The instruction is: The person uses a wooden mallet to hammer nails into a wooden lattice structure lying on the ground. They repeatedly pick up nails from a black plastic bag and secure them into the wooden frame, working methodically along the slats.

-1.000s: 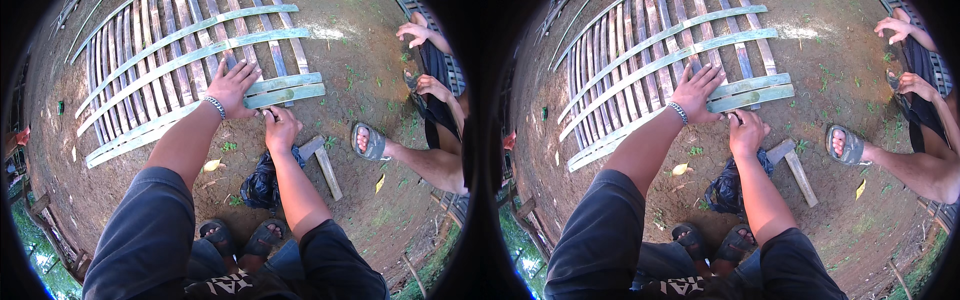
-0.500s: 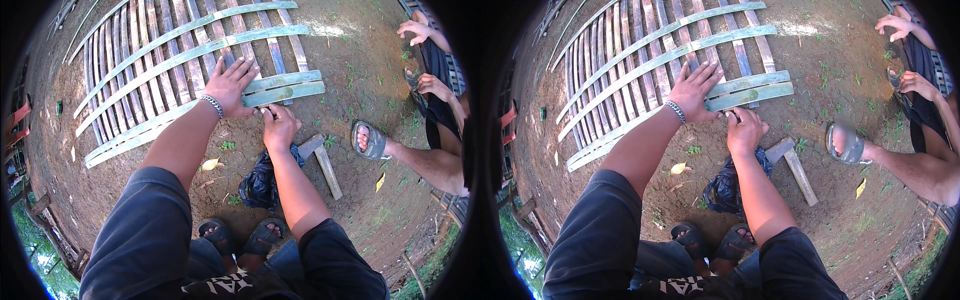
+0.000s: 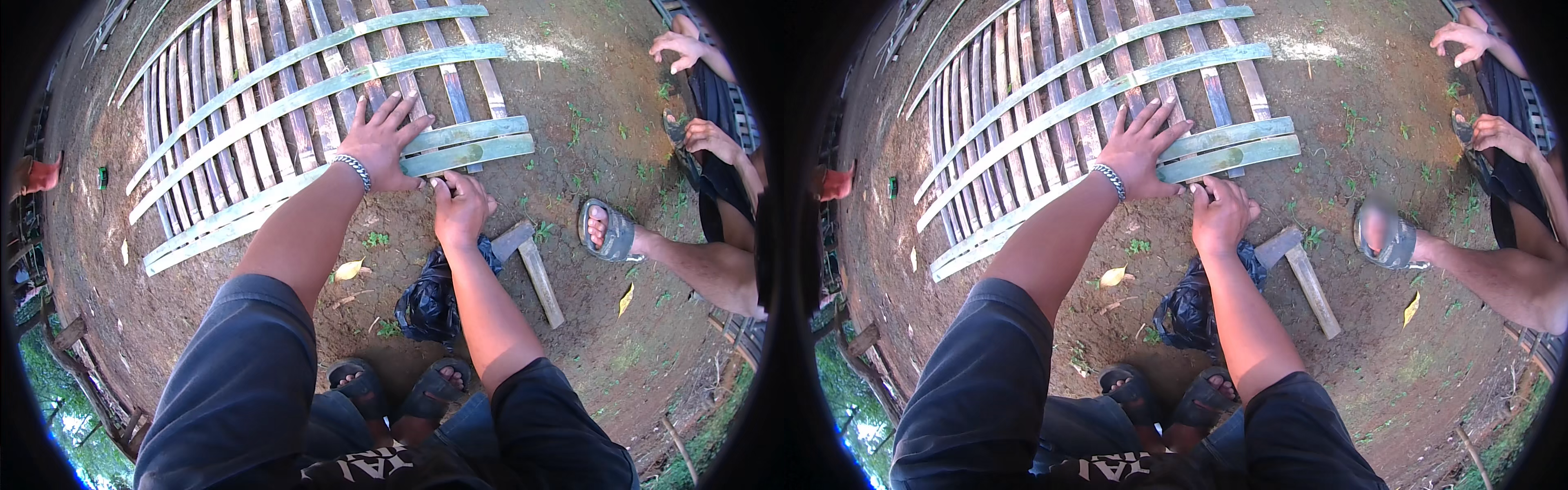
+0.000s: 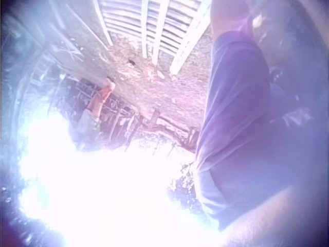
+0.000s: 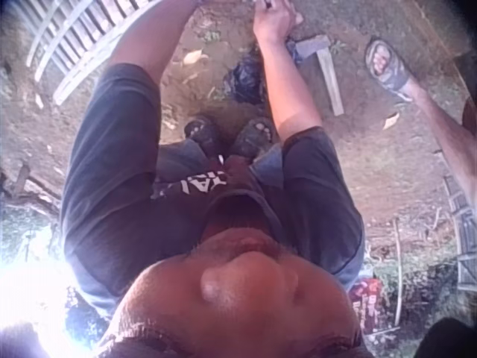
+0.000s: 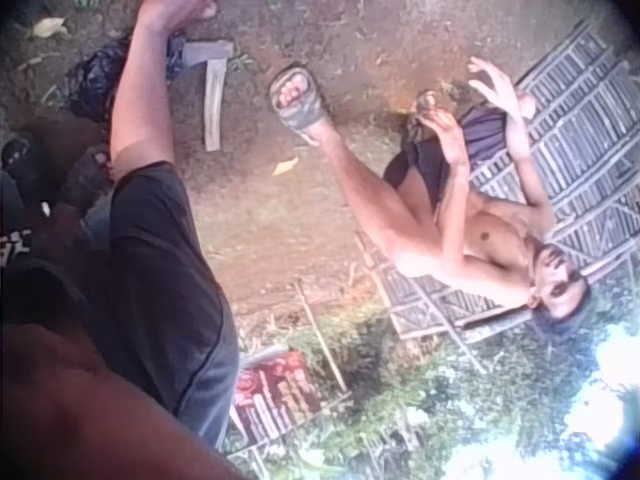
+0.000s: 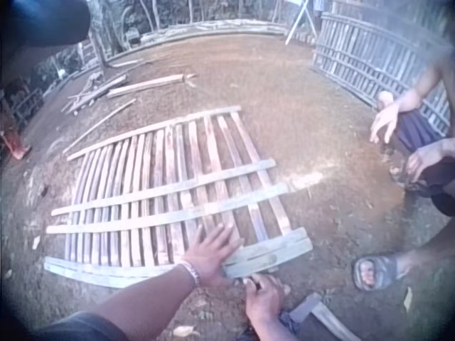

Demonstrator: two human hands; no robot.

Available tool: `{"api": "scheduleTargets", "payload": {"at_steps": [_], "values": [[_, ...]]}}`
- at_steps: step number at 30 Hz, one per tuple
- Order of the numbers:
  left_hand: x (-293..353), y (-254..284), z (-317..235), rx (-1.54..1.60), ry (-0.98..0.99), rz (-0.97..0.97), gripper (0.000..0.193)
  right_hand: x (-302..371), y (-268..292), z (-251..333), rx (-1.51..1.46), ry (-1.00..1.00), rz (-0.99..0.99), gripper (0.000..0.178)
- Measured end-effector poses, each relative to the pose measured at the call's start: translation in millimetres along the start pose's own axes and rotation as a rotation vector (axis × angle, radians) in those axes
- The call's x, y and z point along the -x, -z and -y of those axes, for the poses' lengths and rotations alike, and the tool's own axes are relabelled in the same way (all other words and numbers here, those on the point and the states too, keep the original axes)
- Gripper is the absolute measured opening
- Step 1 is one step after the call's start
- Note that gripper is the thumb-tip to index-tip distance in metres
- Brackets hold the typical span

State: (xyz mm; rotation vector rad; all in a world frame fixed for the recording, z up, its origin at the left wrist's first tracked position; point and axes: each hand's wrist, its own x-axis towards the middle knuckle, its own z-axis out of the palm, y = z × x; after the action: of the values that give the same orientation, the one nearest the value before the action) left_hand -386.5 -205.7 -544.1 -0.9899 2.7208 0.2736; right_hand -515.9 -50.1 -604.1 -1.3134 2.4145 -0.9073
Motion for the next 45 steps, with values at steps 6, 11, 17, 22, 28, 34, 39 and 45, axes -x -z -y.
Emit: {"api": "scheduleTargets", "payload": {"at_steps": [6, 11, 17, 22, 28, 34, 39, 45], "values": [[3.1, -2.1, -1.0, 0.008, 0.018, -0.035, 0.112, 0.3, 1.0, 6.6, 0.026, 0.018, -0.013, 0.021], [4.0, -3.6, -2.7, 0.001, 0.032, -0.048, 0.113, 0.6, 0.8, 12.7, 0.041, -0.005, -0.016, 0.019], [4.5, -5.9, -1.6, -0.015, 0.018, -0.063, 0.113, 1.2, 0.1, 11.9, 0.053, -0.008, -0.011, 0.018], [6.4, -4.7, 1.0, -0.023, 0.009, -0.076, 0.112, 1.8, -1.5, 13.5, 0.032, -0.006, -0.011, 0.019], [7.6, -2.8, 1.4, -0.040, 0.016, -0.024, 0.111, 3.5, -2.7, 14.9, 0.036, -0.044, 0.008, 0.020], [5.4, 3.8, -3.1, -0.060, 0.017, 0.034, 0.117, 3.6, 4.1, 10.3, -0.023, -0.011, -0.037, 0.022], [-4.3, 0.1, -6.4, -0.035, -0.010, 0.003, 0.117, -18.4, 30.7, 2.0, -0.209, 0.004, -0.087, 0.017], [6.3, -31.4, 10.7, 0.006, 0.012, 0.028, 0.116, -78.0, 20.3, 37.1, -0.459, 0.174, -0.122, 0.025]]}}
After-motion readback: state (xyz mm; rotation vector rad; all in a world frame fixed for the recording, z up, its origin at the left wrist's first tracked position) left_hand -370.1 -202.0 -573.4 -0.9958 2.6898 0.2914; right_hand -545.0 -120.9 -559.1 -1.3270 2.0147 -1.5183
